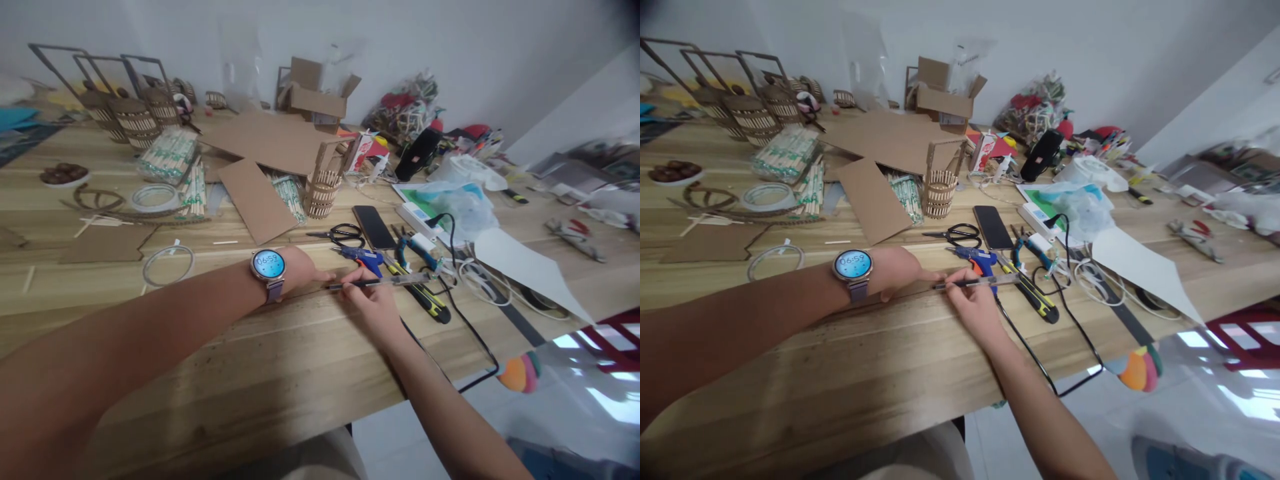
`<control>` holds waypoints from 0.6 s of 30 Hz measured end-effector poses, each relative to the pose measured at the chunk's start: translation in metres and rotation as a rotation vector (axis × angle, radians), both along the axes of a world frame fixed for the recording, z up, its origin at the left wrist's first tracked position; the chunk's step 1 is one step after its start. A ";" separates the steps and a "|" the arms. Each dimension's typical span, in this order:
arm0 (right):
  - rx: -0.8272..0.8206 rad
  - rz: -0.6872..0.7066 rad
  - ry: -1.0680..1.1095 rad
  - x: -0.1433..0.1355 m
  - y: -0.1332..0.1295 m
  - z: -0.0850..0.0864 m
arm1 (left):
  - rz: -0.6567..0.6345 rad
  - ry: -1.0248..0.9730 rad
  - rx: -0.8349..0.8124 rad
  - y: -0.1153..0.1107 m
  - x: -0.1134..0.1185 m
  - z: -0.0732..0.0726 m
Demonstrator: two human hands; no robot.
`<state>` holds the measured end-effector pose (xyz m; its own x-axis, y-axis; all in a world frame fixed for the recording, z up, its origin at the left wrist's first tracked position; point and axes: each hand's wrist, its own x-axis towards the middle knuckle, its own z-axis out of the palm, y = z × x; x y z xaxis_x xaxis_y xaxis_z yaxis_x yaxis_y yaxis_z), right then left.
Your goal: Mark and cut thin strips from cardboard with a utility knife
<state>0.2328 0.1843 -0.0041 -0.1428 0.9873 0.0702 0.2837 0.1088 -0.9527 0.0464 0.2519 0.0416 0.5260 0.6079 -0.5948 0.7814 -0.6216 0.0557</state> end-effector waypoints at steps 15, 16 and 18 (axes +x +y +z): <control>0.118 0.115 -0.142 -0.011 -0.001 -0.007 | -0.060 -0.059 0.071 -0.004 -0.005 -0.005; 0.122 0.118 -0.150 -0.011 -0.002 -0.007 | -0.053 -0.095 0.075 -0.004 -0.006 -0.007; 0.136 0.125 -0.168 -0.011 -0.002 -0.008 | -0.023 -0.183 0.079 -0.004 -0.008 -0.009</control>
<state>0.2217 0.1828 -0.0117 -0.2842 0.9442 0.1666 0.4132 0.2774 -0.8673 0.0386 0.2478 0.0330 0.6352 0.6353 -0.4393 0.7482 -0.6472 0.1458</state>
